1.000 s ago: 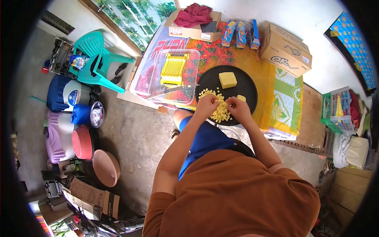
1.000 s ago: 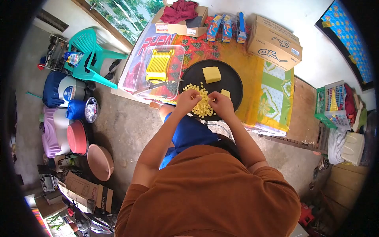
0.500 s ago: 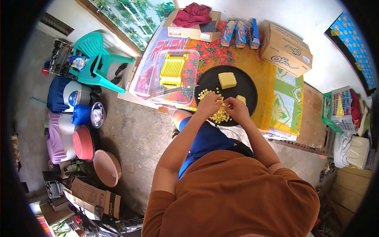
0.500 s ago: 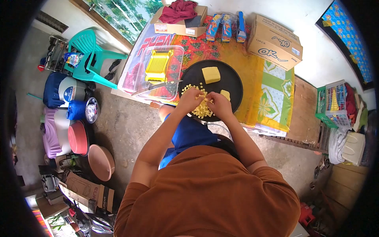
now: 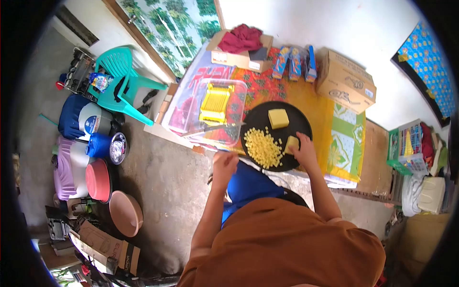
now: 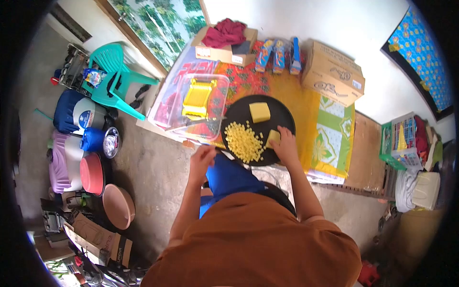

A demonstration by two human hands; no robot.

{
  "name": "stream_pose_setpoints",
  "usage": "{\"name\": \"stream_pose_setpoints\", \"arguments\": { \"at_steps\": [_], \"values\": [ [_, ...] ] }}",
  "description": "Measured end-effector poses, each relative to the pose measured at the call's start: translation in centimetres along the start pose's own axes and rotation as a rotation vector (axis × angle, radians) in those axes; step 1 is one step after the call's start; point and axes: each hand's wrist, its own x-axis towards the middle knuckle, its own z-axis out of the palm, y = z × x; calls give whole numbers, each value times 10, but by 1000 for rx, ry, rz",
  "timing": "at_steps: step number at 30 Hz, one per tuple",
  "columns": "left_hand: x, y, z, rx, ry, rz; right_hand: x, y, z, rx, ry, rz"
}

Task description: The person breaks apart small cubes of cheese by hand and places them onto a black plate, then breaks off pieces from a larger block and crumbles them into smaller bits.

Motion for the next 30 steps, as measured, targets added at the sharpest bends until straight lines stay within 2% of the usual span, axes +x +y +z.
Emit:
{"name": "stream_pose_setpoints", "arguments": {
  "at_steps": [2,4,7,8,16,18,24,26,28,30],
  "values": [
    [-28,5,-20,-116,60,-128,3,-1,5,6,-55,57],
    [-54,11,-34,-331,166,-175,4,-11,7,-22,-133,136],
    [-81,13,-52,-479,220,-132,9,-34,2,-67,-157,233],
    [-87,16,-55,-521,253,-138,13,-27,9,-17,-146,209],
    [-99,38,-89,-609,370,64,28,-25,14,0,-115,232],
    [-104,42,-97,-622,400,80,25,-30,12,14,-147,261],
    [-122,31,-110,-668,467,68,14,-13,31,71,32,46],
    [-134,29,-115,-670,471,72,9,-14,27,79,57,111],
    [-144,33,-119,-696,510,64,9,-6,23,206,84,161],
    [-155,39,-123,-697,541,55,6,-16,6,655,2,310]
  ]
}}
